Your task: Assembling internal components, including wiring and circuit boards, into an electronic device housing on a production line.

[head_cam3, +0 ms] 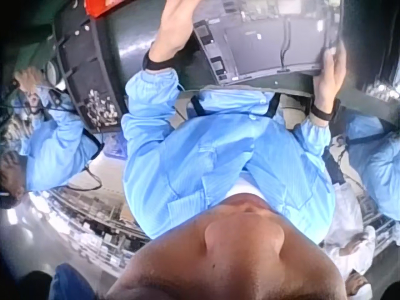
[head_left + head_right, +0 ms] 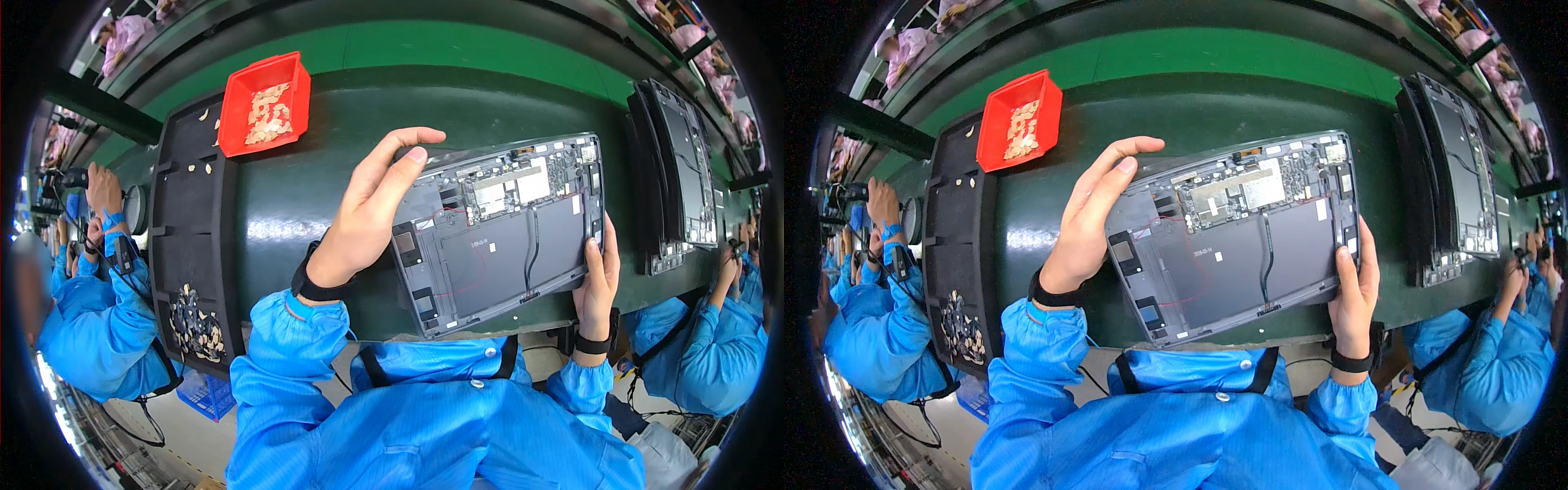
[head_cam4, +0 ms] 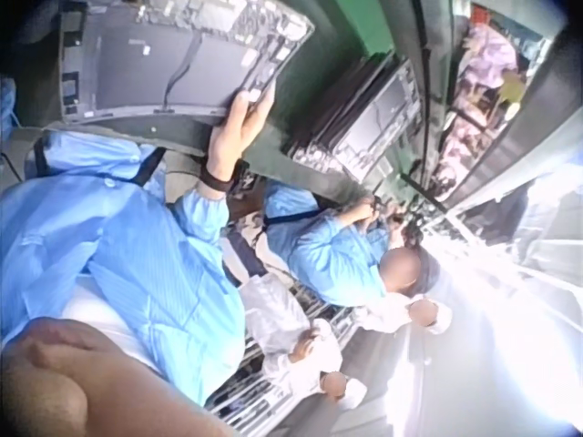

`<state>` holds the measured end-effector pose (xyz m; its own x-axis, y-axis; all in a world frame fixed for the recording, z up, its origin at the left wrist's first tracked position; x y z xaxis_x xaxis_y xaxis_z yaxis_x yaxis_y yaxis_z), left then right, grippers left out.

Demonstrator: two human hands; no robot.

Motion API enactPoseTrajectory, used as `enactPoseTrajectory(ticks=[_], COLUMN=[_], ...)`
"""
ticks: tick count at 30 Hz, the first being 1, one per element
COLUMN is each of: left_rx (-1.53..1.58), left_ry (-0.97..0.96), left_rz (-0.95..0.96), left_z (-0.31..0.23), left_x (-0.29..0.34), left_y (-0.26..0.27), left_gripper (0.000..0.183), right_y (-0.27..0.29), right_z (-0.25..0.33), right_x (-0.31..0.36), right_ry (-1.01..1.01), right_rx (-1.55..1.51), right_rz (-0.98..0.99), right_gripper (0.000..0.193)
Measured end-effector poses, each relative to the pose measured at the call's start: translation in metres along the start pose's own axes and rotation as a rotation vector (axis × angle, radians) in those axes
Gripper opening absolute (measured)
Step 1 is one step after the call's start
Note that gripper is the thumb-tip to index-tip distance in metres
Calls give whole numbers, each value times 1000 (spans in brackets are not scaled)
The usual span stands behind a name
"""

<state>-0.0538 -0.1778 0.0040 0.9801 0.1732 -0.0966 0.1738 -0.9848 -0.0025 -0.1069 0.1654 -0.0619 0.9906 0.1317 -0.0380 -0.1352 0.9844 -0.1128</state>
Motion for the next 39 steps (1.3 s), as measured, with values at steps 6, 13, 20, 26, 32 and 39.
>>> enactPoseTrajectory(ticks=[6,13,20,26,32,39], left_rx=[53,25,-24,-10,-2,-63], left_ry=[74,108,134,84,64,98], left_rz=[4,23,15,-5,-18,-42], left_z=[9,11,12,7,4,9], left_x=[0,0,1,0,1,4], left_y=[-2,-2,-1,-2,-4,1], left_gripper=[35,34,31,30,33,39], right_y=[-3,-4,-5,-9,-10,-12], right_z=[4,5,5,10,10,9], right_x=[-1,-1,-2,-2,-1,0], right_ry=[-6,-3,-13,4,-14,-15], right_rx=[2,22,-40,-36,-72,-58], right_rz=[13,-2,0,-2,8,15], right_gripper=[60,58,57,55,55,54])
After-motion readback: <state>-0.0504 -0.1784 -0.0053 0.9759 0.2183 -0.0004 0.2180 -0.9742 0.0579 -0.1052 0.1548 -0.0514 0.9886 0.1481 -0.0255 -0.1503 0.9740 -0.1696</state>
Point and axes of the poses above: each hand's wrist, its own x-axis away from the middle knuckle, its own y-axis out of the back of the hand, z = x × y, the point moved 7 cm from there along -x, towards the middle knuckle, and after that the axes turned 2 degrees about -z, right-handed, at the moved point
